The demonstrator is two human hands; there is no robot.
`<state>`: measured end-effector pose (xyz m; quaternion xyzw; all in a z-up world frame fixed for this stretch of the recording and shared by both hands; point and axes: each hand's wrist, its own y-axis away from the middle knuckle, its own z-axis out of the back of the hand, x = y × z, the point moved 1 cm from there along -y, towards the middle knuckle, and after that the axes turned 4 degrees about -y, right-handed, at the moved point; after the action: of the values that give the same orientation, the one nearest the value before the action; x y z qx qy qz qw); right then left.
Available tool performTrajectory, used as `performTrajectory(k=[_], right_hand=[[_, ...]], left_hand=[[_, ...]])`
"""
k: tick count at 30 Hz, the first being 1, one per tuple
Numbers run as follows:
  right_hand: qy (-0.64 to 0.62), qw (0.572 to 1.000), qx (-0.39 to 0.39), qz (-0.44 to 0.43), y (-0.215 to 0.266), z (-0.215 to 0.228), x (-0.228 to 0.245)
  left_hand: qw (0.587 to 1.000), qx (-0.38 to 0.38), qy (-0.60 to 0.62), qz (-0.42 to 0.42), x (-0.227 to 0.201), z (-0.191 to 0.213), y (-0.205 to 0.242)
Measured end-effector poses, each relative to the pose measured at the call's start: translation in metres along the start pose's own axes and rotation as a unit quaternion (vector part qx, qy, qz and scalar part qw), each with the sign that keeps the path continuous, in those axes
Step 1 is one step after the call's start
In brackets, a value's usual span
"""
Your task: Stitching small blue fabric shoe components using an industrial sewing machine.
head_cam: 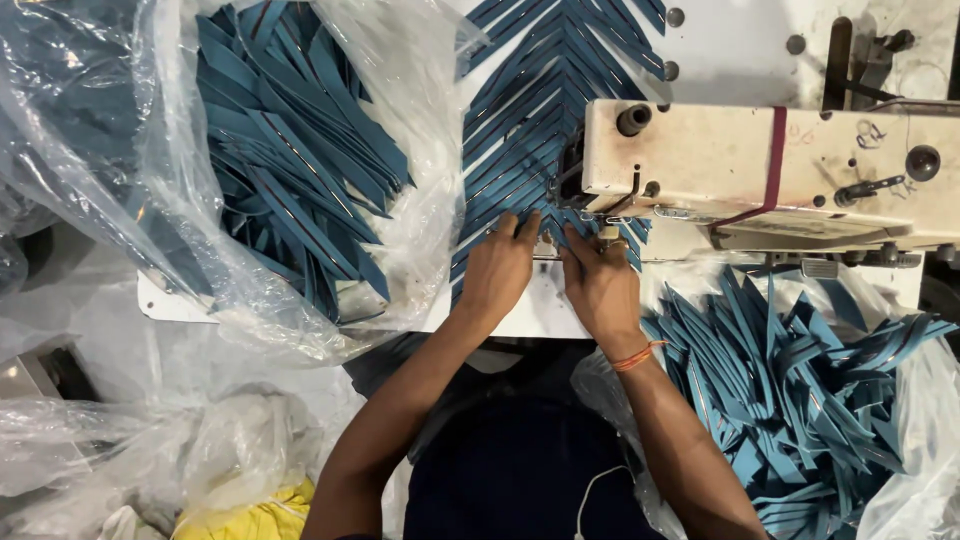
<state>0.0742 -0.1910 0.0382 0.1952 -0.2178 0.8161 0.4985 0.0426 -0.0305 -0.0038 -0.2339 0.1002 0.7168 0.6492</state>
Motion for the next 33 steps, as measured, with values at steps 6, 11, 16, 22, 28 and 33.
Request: performTrajectory(k=[6,11,16,22,28,33], right_hand=[[0.022,0.999,0.002,0.029,-0.003,-0.004,-0.006],[0.020,0.999,0.027,0.035,-0.008,-0.002,-0.006],[0.061,0.996,0.026,0.061,-0.015,-0.007,-0.014],[0.026,0.995,-0.006,0.098,-0.021,-0.011,-0.021],[0.008,0.995,-0.012,0.102,-0.029,-0.019,-0.030],[0.053,0.994,0.015,0.092,-0.034,-0.025,-0.044]], left_hand=[[1.000,0.015,0.013,-0.004,0.001,-0.009,-0.002],[0.999,0.045,0.022,0.003,-0.002,-0.006,-0.007],[0.999,0.022,0.045,0.006,-0.001,-0.009,-0.014],[0.998,0.042,0.033,0.013,0.001,-0.016,-0.021],[1.000,0.012,0.026,-0.001,0.002,-0.016,-0.030],[0.999,0.019,0.023,0.014,-0.005,-0.013,-0.040]])
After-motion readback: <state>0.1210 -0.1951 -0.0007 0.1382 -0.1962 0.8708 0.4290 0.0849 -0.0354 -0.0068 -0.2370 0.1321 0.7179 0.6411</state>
